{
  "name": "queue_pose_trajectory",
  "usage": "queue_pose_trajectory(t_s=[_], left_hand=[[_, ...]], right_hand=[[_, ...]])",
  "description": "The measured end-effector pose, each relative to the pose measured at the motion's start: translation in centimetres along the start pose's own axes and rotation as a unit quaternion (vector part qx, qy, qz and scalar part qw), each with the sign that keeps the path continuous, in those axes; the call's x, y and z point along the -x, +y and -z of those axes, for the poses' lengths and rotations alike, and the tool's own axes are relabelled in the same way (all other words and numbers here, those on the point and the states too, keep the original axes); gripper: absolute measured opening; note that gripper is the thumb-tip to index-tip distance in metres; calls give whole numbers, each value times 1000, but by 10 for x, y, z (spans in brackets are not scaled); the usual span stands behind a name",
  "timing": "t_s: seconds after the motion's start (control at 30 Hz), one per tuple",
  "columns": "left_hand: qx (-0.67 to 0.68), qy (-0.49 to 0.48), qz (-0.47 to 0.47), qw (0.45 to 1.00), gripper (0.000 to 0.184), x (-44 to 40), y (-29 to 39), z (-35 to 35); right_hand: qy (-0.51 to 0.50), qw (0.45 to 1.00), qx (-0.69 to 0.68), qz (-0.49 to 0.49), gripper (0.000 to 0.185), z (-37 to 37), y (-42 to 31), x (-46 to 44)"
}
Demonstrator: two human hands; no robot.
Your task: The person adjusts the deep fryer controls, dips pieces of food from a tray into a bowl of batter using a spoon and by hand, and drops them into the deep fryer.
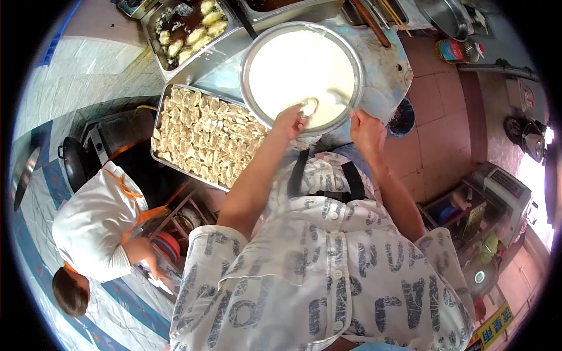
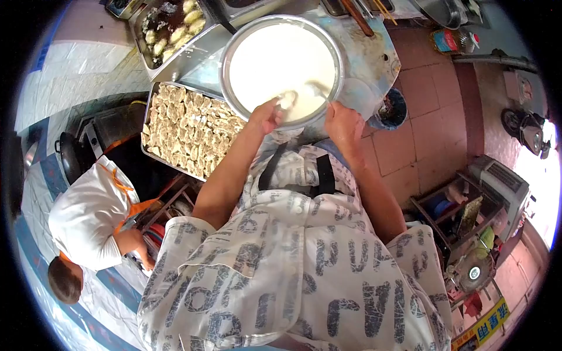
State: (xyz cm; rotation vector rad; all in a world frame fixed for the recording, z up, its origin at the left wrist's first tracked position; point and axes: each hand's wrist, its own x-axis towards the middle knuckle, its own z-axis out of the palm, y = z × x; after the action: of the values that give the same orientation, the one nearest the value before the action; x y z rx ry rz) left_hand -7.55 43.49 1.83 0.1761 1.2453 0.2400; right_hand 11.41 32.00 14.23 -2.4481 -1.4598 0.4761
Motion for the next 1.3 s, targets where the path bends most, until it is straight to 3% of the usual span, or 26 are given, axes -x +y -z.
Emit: queue_pose_trajectory(t_s=[0.07,0.17,0.27,0.37,0.47,0.67,0.77,0.87,0.97,1.07,1.17,1.27,1.3], left_hand=[[4,-1,13,1000,21,1,1,-1],[29,-8,29,999,23,-6,1,2],[39,3,42,998,23,-1,5,-1],[34,-17,35,999,22,-7,2,-1],[42,-62,32,997,22,-23,-3,10],[101,-73,75,989,22,-5,3,6],[112,-67,93,987,21,-3,7,8],[101,-44,90,990,21,-9,6,7],[109,-44,90,989,22,-10,5,5],[91,-18,28,995,23,4,4,0],[63,-71,-34,995,26,-2,-1,8],[52,-130,-39,989,30,19,3,1],[48,-132,-40,989,27,23,2,-2]], right_hand=[[-62,995,79,17,22,-3,7,3],[-36,997,58,28,17,-7,7,9],[15,992,-116,51,17,-2,1,13],[-5,993,-95,71,16,10,-18,15],[77,995,-66,7,16,4,-16,4],[-50,994,69,67,16,-6,9,9],[7,999,-39,32,15,-6,5,14],[-20,986,-163,42,15,16,-16,17],[8,991,-114,70,16,21,-24,15],[29,996,-78,-17,19,15,-14,4],[8,998,-68,-3,19,-3,0,5],[-39,993,-107,39,22,-61,31,10],[-107,975,-192,-39,22,-58,26,6]])
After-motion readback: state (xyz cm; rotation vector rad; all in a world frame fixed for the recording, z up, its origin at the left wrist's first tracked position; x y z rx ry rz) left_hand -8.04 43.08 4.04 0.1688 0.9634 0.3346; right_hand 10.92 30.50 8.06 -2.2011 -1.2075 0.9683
